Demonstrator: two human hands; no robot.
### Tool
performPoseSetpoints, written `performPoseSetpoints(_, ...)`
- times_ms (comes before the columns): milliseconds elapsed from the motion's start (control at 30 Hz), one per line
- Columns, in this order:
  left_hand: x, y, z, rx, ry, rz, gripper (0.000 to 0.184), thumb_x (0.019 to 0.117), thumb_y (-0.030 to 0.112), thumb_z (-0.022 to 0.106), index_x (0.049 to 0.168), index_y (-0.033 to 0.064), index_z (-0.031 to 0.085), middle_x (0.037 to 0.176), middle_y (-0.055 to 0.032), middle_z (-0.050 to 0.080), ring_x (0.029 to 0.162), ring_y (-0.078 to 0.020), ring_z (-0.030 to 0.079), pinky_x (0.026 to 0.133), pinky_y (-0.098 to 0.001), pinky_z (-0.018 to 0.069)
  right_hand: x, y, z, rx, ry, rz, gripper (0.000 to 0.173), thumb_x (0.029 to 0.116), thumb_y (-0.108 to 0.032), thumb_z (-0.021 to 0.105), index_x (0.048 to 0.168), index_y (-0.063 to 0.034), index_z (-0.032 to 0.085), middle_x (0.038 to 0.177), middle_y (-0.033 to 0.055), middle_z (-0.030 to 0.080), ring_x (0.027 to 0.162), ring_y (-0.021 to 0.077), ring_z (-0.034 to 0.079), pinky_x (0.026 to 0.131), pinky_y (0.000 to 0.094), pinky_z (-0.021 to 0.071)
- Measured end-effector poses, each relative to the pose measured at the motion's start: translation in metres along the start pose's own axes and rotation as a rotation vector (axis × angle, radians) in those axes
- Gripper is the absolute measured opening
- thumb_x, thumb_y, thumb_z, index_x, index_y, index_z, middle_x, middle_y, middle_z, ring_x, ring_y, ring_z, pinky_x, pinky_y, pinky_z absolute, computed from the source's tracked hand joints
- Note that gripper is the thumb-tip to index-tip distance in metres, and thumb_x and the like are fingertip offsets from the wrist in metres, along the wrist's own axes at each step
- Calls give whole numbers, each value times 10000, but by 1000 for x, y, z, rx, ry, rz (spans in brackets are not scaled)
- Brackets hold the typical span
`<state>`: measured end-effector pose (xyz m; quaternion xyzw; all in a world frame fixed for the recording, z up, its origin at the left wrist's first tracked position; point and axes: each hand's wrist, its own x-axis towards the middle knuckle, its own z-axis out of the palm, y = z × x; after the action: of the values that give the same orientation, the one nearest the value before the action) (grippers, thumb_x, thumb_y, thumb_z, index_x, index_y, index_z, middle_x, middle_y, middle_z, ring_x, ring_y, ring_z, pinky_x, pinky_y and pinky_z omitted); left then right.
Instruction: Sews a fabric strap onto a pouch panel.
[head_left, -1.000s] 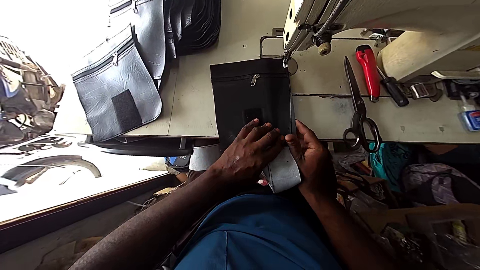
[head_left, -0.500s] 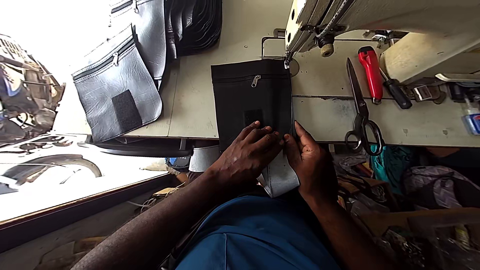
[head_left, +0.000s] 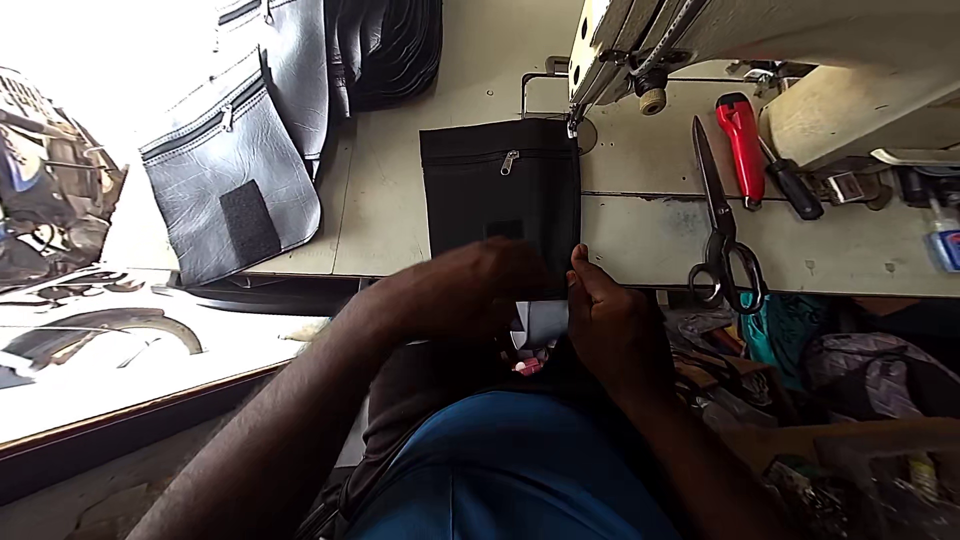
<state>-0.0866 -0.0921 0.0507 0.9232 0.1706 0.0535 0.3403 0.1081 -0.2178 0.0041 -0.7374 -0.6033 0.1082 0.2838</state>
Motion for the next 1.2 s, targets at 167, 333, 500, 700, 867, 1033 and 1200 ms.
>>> performPoseSetpoints(167,65,-13,12,413,305,-109,459,1089,304,370,1510,197,519,1620,-21,423,1485,-280,384,1110,-515,404,-2,-1,6,13,42,24,377,1057,-226,539,1380,-69,654,841,54,735,559,133,624,495,340,536)
performPoseSetpoints(333,79,-36,34,524,280,-152,614,1080,493,252,1557,172,464,1646,-3,398,1523,-225,345,1190,-494,310,-5,1,9,54,67,71,360,1016,-222,589,1333,-82,684,882,16,754,633,83,665,556,308,573)
performPoseSetpoints(500,80,-31,34,538,279,-196,644,1061,564,284,1509,165,519,1601,-6,460,1488,-228,399,1139,-504,360,-1,1,4,7,51,-13,335,997,-208,575,1252,-52,726,675,-11,662,495,83,555,446,289,478)
performPoseSetpoints(700,84,-28,30,546,210,-186,536,1068,436,296,1395,132,592,1668,10,358,1521,-258,344,1089,-555,369,2,-1,1,-105,24,-45,355,978,-210,551,1233,-41,731,588,-12,607,456,121,551,408,330,456)
performPoseSetpoints(867,85,-29,27,530,184,-208,545,1066,460,301,1400,145,595,1653,0,383,1524,-255,342,1137,-549,348,4,-4,-1,-168,14,-45,384,960,-204,550,1259,-41,729,566,-15,595,447,124,547,403,331,448)
performPoseSetpoints(1033,84,-28,27,502,192,-210,548,1074,469,317,1419,141,588,1648,-8,392,1535,-241,330,1180,-532,334,7,-8,-3,-179,-8,-26,384,952,-192,551,1254,-39,733,556,-20,593,447,117,550,400,319,447)
performPoseSetpoints(1200,86,-29,24,509,175,-227,568,1079,488,301,1442,148,575,1651,-8,388,1537,-235,327,1194,-505,323,10,-9,-4,-179,-38,-21,373,955,-183,547,1245,-38,730,580,-20,611,464,121,572,406,324,461)
